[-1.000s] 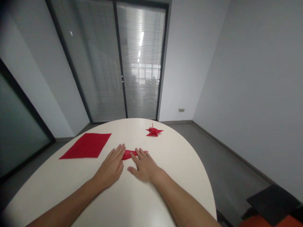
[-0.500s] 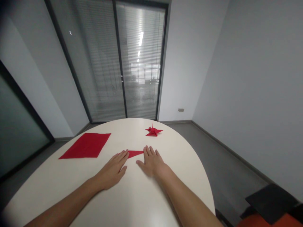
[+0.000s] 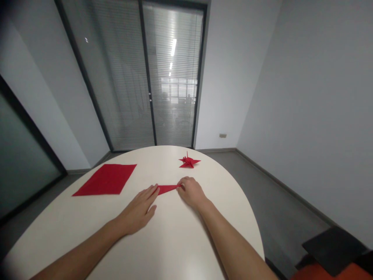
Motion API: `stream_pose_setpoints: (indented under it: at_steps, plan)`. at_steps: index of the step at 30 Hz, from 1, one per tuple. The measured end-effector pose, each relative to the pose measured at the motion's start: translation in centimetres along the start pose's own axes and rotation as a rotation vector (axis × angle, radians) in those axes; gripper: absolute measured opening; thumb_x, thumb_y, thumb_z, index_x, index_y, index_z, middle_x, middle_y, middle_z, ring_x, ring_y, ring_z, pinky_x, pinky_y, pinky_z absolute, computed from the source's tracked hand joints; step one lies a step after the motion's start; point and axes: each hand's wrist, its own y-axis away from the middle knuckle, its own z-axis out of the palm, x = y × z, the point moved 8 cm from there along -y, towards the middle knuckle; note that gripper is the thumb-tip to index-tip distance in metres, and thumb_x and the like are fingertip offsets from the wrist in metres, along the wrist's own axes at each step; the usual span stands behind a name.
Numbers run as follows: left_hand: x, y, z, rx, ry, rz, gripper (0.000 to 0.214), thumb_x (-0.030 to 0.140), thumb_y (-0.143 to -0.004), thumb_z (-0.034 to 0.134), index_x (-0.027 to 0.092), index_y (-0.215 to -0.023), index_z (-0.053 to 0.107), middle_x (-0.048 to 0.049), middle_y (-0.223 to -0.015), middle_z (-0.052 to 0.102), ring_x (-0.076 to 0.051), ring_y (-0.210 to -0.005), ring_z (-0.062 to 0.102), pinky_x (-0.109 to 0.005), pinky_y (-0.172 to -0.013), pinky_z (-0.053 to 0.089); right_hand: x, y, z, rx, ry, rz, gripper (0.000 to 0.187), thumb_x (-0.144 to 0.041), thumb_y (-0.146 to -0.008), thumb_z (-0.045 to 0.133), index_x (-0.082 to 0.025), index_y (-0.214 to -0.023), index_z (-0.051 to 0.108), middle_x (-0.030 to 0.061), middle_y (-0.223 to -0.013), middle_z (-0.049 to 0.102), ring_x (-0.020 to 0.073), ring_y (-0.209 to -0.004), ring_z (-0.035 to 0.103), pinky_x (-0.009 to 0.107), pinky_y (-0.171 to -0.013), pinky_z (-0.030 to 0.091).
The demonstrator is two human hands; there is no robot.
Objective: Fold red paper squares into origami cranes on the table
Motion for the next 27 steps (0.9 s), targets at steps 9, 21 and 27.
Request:
stream_pose_setpoints:
  at_steps: [9, 21, 27]
  plan:
    - [0.3, 0.1, -0.3, 0.02, 0.011, 0.03, 0.061, 0.033, -0.097, 0.04, 0.015, -0.155, 0.032, -0.0122, -0.163, 0.026, -0.029, -0.151, 0.022, -0.049, -0.121, 0.024, 0.8, -0.5, 0.2, 0.038, -0.035, 0.02, 0.021, -0.026, -0.091, 0.056, -0.019, -0.1, 0.073, 0.0062, -0.09, 0.071, 0.0208, -0.087, 0.062, 0.028, -0.075, 0.044]
    - [0.8, 0.1, -0.6, 0.033, 0.02, 0.063, 0.06, 0.034, -0.096, 0.044, 0.02, -0.154, 0.036, -0.0097, -0.161, 0.034, -0.03, -0.15, 0.025, -0.051, -0.12, 0.025, 1.8, -0.8, 0.6, 0.009, -0.112, 0.076, 0.027, -0.022, -0.084, 0.058, -0.019, -0.106, 0.075, 0.0061, -0.09, 0.073, 0.0195, -0.079, 0.063, 0.029, -0.074, 0.047]
    - [0.9, 0.1, -0.9, 0.056, 0.023, 0.06, 0.059, 0.034, -0.095, 0.046, 0.023, -0.152, 0.038, -0.0092, -0.159, 0.038, -0.03, -0.148, 0.029, -0.052, -0.119, 0.028, -0.8, -0.4, 0.0, 0.073, -0.068, -0.125, 0.024, -0.027, -0.091, 0.06, -0.023, -0.109, 0.076, 0.0073, -0.11, 0.071, 0.0229, -0.104, 0.06, 0.034, -0.095, 0.044]
